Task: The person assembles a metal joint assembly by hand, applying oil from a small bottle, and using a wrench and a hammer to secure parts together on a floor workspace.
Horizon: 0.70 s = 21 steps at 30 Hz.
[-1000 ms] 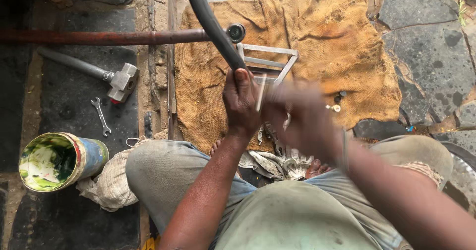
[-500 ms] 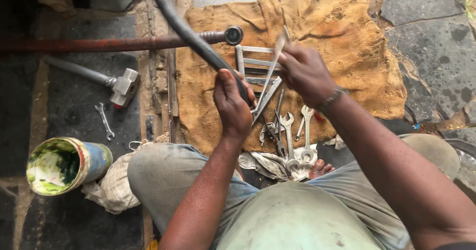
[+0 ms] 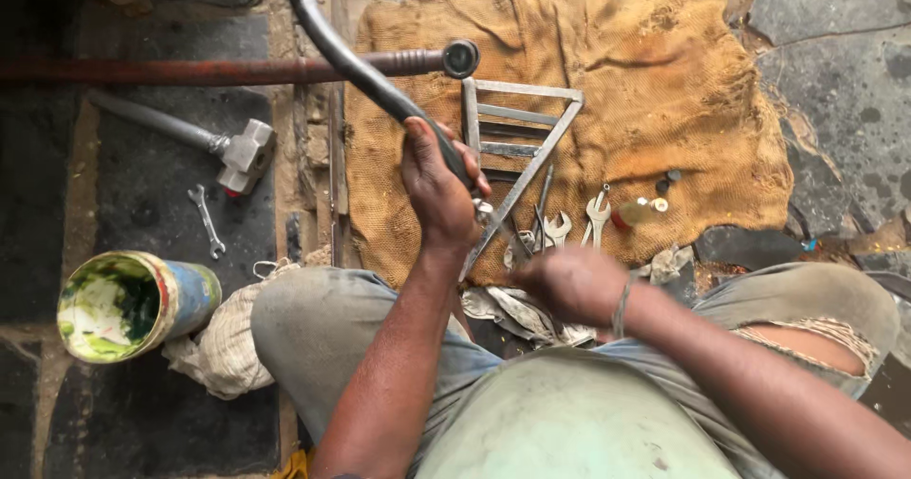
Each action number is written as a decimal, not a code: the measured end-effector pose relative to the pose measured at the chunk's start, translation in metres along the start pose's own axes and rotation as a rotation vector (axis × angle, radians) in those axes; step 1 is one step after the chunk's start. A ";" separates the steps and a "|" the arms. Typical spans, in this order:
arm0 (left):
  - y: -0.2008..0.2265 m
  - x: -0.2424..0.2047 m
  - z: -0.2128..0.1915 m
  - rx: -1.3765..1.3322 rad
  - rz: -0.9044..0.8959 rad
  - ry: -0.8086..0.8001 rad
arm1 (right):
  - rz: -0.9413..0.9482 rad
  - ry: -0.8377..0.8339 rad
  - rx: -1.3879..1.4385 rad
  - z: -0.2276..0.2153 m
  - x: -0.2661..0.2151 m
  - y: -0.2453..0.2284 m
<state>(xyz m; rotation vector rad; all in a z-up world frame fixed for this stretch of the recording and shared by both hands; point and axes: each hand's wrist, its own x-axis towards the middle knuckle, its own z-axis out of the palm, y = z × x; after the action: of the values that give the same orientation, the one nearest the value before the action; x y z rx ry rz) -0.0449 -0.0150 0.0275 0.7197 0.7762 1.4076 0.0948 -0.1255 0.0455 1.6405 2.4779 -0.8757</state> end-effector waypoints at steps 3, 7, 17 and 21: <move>0.000 -0.011 0.008 0.038 0.050 -0.041 | 0.090 0.068 0.014 -0.016 0.014 0.026; 0.014 -0.005 0.007 0.114 0.154 -0.043 | 0.254 -0.008 0.206 -0.026 0.031 0.027; 0.023 -0.018 0.003 -0.133 0.026 -0.135 | 0.151 0.060 2.285 0.042 0.020 0.034; 0.027 -0.015 0.007 -0.048 0.063 -0.213 | 0.411 0.322 2.254 0.030 -0.001 0.040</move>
<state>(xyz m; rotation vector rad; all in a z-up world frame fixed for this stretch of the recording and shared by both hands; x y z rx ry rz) -0.0548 -0.0286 0.0547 0.8477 0.5553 1.3755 0.1217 -0.1294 0.0031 1.9744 -0.0673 -3.7448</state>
